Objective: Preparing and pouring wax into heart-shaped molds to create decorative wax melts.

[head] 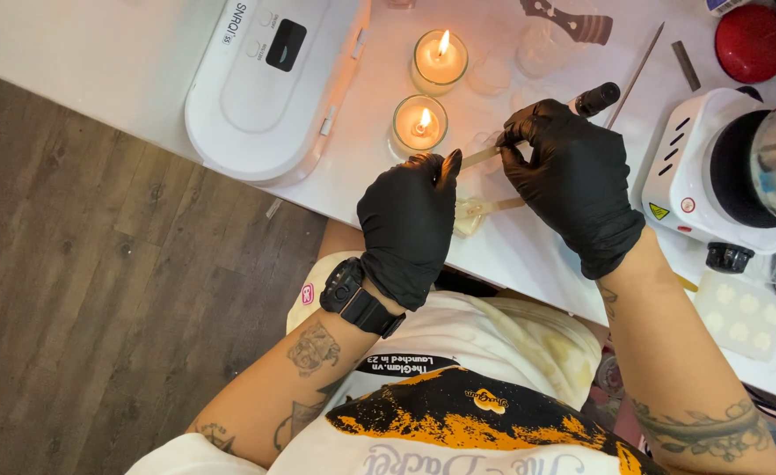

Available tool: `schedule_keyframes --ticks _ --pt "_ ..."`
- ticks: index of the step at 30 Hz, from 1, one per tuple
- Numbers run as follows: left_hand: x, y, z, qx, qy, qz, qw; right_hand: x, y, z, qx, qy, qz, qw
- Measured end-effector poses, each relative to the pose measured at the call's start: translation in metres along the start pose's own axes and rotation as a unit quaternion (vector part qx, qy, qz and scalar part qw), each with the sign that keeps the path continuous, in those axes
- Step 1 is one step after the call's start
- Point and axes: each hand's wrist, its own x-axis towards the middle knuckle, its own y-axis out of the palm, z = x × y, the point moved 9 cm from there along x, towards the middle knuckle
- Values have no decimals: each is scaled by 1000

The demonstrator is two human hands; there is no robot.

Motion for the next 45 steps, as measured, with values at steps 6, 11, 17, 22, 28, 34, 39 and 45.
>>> schedule_keyframes --ticks 6,11,17,22,28,34,39,45 --pt "-3 -9 1 5 4 -9 1000 1 5 0 -14 -13 14 1000" --pt "-14 -30 -4 1 -5 0 1000 4 2 7 -47 -34 19 998" --pt "-40 -86 3 -24 8 -69 997 6 3 13 -75 -78 32 994" --pt "-54 -105 46 -120 -146 -6 982 7 -2 19 -84 -105 22 991" --pt "-70 -110 74 -181 -212 -23 960 7 -4 14 -74 -65 42 994" --pt "-69 -107 84 -244 -251 -25 936 11 -3 6 -4 66 114 991" --pt "-68 -106 90 -226 -242 -19 943 14 2 12 -34 -21 91 995" --pt "-68 -106 97 -239 -247 -27 939 15 5 12 -47 -23 97 994"
